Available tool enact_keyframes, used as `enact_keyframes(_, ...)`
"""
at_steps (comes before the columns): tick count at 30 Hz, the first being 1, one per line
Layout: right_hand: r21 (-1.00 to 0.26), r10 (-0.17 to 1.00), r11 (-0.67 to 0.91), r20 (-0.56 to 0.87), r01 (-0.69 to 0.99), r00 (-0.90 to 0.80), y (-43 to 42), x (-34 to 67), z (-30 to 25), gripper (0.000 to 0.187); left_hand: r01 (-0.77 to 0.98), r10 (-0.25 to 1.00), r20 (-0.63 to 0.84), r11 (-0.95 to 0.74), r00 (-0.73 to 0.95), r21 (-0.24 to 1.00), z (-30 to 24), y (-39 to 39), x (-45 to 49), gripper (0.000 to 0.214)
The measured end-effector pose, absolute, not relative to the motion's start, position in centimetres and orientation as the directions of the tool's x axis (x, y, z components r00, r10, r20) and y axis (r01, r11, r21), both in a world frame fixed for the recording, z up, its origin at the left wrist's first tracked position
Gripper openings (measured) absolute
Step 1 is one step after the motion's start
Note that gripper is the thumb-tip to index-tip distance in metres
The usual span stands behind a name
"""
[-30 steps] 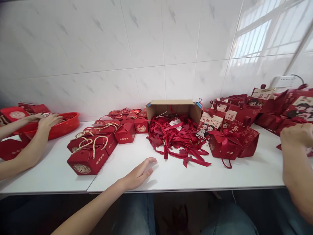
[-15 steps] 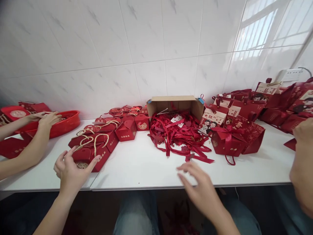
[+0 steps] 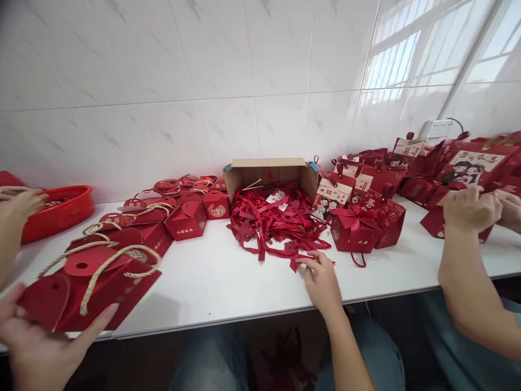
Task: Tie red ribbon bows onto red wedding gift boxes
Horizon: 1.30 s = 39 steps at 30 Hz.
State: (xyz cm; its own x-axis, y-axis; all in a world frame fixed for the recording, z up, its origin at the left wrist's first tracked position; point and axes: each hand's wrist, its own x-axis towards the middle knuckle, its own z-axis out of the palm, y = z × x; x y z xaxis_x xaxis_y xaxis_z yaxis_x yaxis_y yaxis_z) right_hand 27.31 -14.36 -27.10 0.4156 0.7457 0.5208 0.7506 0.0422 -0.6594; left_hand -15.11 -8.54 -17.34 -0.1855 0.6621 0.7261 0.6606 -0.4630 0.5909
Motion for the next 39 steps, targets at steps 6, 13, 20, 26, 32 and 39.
enact_keyframes(6,-0.713,0.706,0.042,0.517,0.700,0.484,-14.6,27.8,-27.0,0.036,0.496,0.829,0.538,-0.534,0.152,0.684,-20.1,-8.0,-9.3,0.089)
enact_keyframes(13,-0.693,0.485,0.188,0.681,0.696,0.548,-14.5,25.3,-24.6,0.020,0.573,0.889,0.356,-0.457,0.287,0.680,-22.4,-6.7,-7.5,0.087)
enact_keyframes(20,-0.428,0.861,-0.034,0.446,0.903,0.244,-11.3,20.7,-24.0,0.029,0.621,0.882,0.330,-0.471,0.336,0.626,-22.4,-7.0,-8.0,0.086)
enact_keyframes(26,-0.371,0.864,-0.090,0.433,0.924,0.258,-10.3,21.1,-22.4,0.029,0.617,0.832,0.311,-0.551,0.459,0.562,-22.7,-6.7,-8.2,0.094)
enact_keyframes(32,-0.372,0.805,-0.056,0.532,0.926,0.262,-9.4,22.0,-20.2,0.017,0.574,0.810,0.345,-0.582,0.474,0.576,-22.9,-6.5,-8.0,0.079)
enact_keyframes(39,-0.563,0.826,-0.108,0.407,0.819,0.389,-4.5,20.6,-19.7,0.008,0.567,0.823,0.344,-0.562,0.451,0.602,-22.9,-6.5,-8.0,0.078)
